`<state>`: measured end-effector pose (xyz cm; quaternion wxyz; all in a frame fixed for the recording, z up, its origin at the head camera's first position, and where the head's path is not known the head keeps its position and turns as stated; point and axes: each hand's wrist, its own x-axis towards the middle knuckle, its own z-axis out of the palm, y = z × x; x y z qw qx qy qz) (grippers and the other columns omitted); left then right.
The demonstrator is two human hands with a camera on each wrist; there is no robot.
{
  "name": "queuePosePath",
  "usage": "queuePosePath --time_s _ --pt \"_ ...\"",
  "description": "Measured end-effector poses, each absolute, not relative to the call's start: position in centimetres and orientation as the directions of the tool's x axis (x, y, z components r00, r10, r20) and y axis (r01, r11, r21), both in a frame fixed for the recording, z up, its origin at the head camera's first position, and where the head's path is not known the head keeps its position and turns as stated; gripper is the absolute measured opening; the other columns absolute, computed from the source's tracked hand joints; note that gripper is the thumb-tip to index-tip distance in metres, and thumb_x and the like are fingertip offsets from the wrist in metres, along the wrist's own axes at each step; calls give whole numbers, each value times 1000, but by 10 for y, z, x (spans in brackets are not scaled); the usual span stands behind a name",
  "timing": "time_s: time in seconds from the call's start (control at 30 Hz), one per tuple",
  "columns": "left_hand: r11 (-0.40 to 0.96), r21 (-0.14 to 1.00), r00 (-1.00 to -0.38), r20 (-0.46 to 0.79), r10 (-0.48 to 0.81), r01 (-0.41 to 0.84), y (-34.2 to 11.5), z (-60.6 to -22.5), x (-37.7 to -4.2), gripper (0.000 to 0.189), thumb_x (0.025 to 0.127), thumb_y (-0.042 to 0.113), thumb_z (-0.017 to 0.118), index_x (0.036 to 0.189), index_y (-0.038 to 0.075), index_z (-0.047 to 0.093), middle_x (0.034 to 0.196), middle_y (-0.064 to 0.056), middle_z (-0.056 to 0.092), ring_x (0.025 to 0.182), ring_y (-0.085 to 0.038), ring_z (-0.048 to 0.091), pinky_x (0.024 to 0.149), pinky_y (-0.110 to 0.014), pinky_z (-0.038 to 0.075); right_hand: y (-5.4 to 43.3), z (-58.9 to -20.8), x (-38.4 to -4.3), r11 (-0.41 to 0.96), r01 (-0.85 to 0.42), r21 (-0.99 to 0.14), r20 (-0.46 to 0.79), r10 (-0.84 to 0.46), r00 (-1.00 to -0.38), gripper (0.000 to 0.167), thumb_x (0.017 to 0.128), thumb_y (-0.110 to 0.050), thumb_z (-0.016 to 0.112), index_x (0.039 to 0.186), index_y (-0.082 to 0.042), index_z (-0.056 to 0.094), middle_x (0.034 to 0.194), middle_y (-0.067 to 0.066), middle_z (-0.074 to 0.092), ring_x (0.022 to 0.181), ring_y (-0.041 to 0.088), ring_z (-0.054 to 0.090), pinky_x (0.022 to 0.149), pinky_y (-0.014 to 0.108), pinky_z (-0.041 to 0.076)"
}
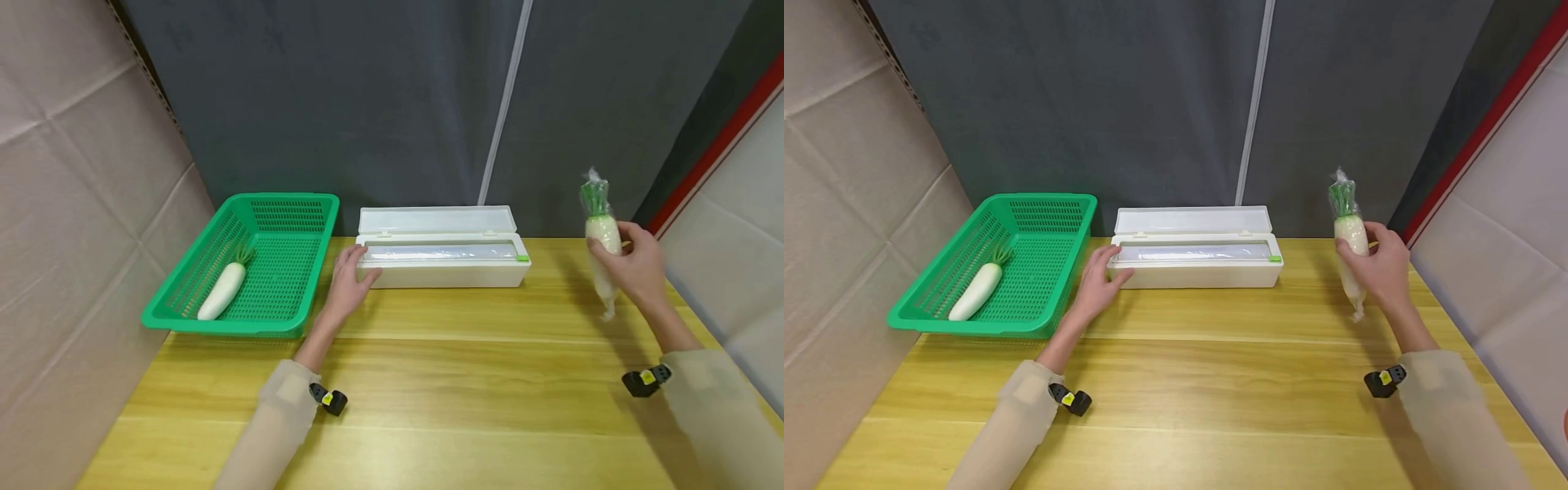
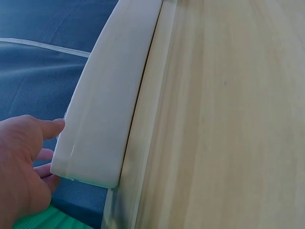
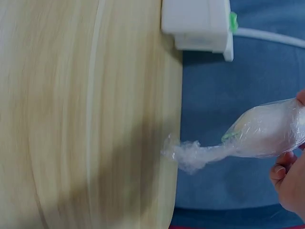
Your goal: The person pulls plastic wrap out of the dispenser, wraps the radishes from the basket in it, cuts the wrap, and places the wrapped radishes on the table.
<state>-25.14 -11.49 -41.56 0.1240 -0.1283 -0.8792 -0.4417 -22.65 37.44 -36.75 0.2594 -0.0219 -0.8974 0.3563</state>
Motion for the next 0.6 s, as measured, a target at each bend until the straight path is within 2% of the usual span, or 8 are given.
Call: queuePosePath --time_s 0.2,0.3,0.37,0.6 --pt "592 730 -931 351 105 342 -116 -416 -254 54 96 16 70 139 -10 51 151 -23 40 140 -39 36 117 -50 29 398 -377 -232 779 -115 -616 433 213 -876 53 91 -29 69 128 8 58 105 20 58 68 -7 41 55 11 35" --pt "594 722 -923 372 100 355 -116 -416 -256 52 96 15 71 137 -10 53 149 -24 43 139 -40 38 116 -49 30 409 -382 -233 798 -84 -596 406 209 -890 56 91 -31 69 128 10 57 107 25 59 69 -7 40 56 13 34" --pt "594 720 -921 378 97 359 -116 -416 -256 51 96 15 71 136 -10 54 148 -24 43 138 -40 39 116 -49 31 415 -384 -233 815 -72 -574 401 204 -893 56 91 -31 69 126 12 57 107 28 60 72 0 43 58 15 34" --pt "598 719 -920 384 85 355 -117 -418 -258 50 94 16 73 135 -8 57 148 -22 45 137 -40 41 115 -50 32 429 -393 -235 858 -29 -513 362 186 -913 59 93 -32 69 123 17 56 106 35 58 87 41 52 62 33 36"
